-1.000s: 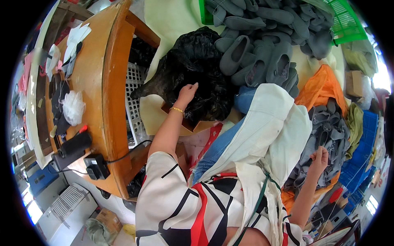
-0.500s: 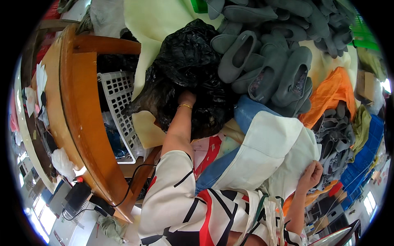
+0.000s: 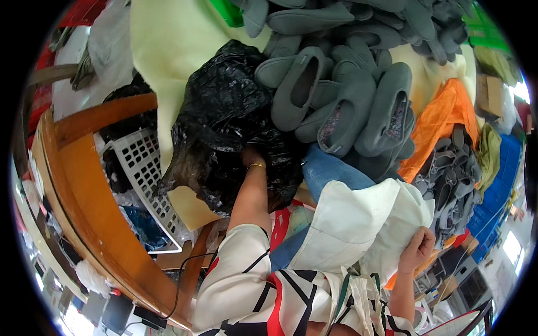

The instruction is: The person sits and sews a decorative bow onto the front of a grey slipper using a needle and thread. They pull the thread through the fabric, tie a knot to secure the bow, and trim the excess thread. The person then places the finished slipper into a green basket and picks up another slipper to repeat the process.

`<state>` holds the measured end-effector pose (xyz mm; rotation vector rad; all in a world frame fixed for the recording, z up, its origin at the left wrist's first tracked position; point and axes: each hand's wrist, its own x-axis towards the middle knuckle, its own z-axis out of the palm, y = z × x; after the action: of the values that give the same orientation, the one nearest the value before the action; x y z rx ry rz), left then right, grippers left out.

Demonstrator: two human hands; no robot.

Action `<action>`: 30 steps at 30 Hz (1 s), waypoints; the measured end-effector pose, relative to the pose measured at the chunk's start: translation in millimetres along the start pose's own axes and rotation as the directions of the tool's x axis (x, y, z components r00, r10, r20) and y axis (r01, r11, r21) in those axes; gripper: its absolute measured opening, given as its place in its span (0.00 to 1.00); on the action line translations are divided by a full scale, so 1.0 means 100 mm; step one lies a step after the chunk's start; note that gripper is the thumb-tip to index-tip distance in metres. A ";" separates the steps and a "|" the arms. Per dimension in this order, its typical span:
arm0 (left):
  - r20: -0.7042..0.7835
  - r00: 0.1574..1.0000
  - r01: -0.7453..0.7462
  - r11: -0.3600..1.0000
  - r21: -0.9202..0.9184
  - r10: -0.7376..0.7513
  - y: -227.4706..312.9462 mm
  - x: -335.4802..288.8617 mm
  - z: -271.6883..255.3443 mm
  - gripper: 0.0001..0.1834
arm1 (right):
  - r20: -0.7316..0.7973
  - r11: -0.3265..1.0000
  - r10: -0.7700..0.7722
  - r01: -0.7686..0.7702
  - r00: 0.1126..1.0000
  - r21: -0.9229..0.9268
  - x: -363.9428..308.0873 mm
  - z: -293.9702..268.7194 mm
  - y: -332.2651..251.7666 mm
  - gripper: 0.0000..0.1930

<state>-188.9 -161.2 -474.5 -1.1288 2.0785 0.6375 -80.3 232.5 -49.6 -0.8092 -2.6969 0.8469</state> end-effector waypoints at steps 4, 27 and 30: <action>0.067 0.989 -0.143 0.972 0.186 0.133 0.17 -0.28 -0.52 0.19 | -0.034 1.000 -0.003 0.004 0.999 0.028 -0.05 0.04 -0.03 0.03; 0.020 0.846 -0.077 0.158 -0.984 0.533 -0.01 -1.98 -2.11 0.13 | -0.097 0.964 -0.097 0.118 0.991 0.237 -0.11 -0.26 0.15 0.04; 0.066 0.645 -0.089 0.161 -0.983 0.761 0.03 -2.89 -2.51 0.12 | 0.186 0.648 0.268 -0.320 0.945 0.691 -0.20 -0.44 0.27 0.06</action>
<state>-159.8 -179.3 -93.0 -0.5345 1.3005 2.4672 -37.1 260.5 -30.3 -1.0166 -1.9743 1.8658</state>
